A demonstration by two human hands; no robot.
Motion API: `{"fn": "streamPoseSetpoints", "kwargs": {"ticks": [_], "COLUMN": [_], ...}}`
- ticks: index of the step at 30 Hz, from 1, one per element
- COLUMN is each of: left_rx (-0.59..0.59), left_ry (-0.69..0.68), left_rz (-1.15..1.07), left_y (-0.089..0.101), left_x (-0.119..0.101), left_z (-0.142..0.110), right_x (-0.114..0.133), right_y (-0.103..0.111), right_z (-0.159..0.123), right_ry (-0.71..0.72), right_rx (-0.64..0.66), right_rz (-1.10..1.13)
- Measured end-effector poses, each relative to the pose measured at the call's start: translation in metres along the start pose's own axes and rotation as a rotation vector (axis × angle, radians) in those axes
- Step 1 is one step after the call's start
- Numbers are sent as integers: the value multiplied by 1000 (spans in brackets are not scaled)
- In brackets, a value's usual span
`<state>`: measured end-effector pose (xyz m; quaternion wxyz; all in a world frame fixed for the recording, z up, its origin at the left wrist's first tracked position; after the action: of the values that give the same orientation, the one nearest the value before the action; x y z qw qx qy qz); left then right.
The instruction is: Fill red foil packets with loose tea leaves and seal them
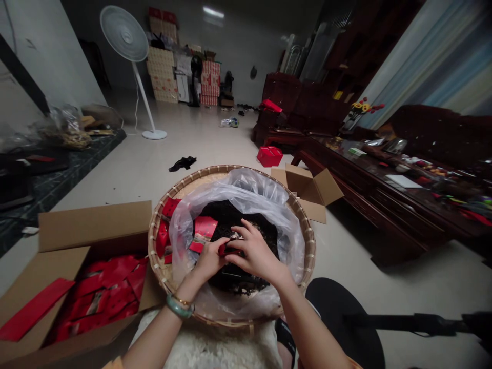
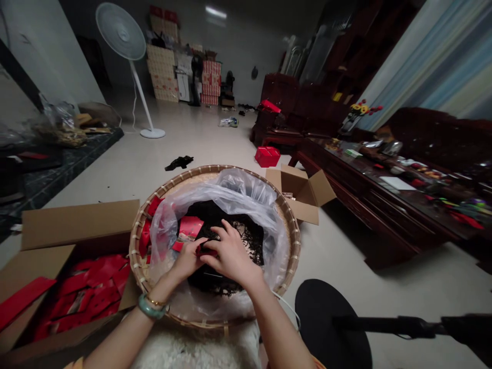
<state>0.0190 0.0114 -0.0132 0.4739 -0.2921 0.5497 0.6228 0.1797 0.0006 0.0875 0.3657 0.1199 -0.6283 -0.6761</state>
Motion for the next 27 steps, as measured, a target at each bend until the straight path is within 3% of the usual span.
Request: {"fn": "streamPoseSetpoints", "kwargs": {"ticks": [13, 19, 22, 27], "left_rx": [74, 100, 112, 128], "left_ry": [34, 105, 139, 202], "left_rz": [19, -70, -31, -174], "left_y": [-4, 0, -2, -4], "left_x": [-3, -15, -23, -34], "left_z": [0, -2, -2, -2], "right_x": [-7, -20, -25, -26], "right_y": [3, 9, 8, 6], "right_z": [-2, -3, 2, 6], "right_ry": [34, -88, -81, 5], "right_rx": [101, 0, 33, 55], "right_rz": [13, -82, -147, 31]}}
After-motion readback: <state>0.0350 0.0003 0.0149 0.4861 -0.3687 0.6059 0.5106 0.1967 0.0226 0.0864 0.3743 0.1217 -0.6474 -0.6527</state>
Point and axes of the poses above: each hand's wrist, its own z-axis towards the middle knuckle, its own y-axis out of the back of the hand, x = y × z, the point moved 1 cm from there along z, towards the middle knuckle, and after that the axes turned 4 degrees about -z, right-handed, at the moved point
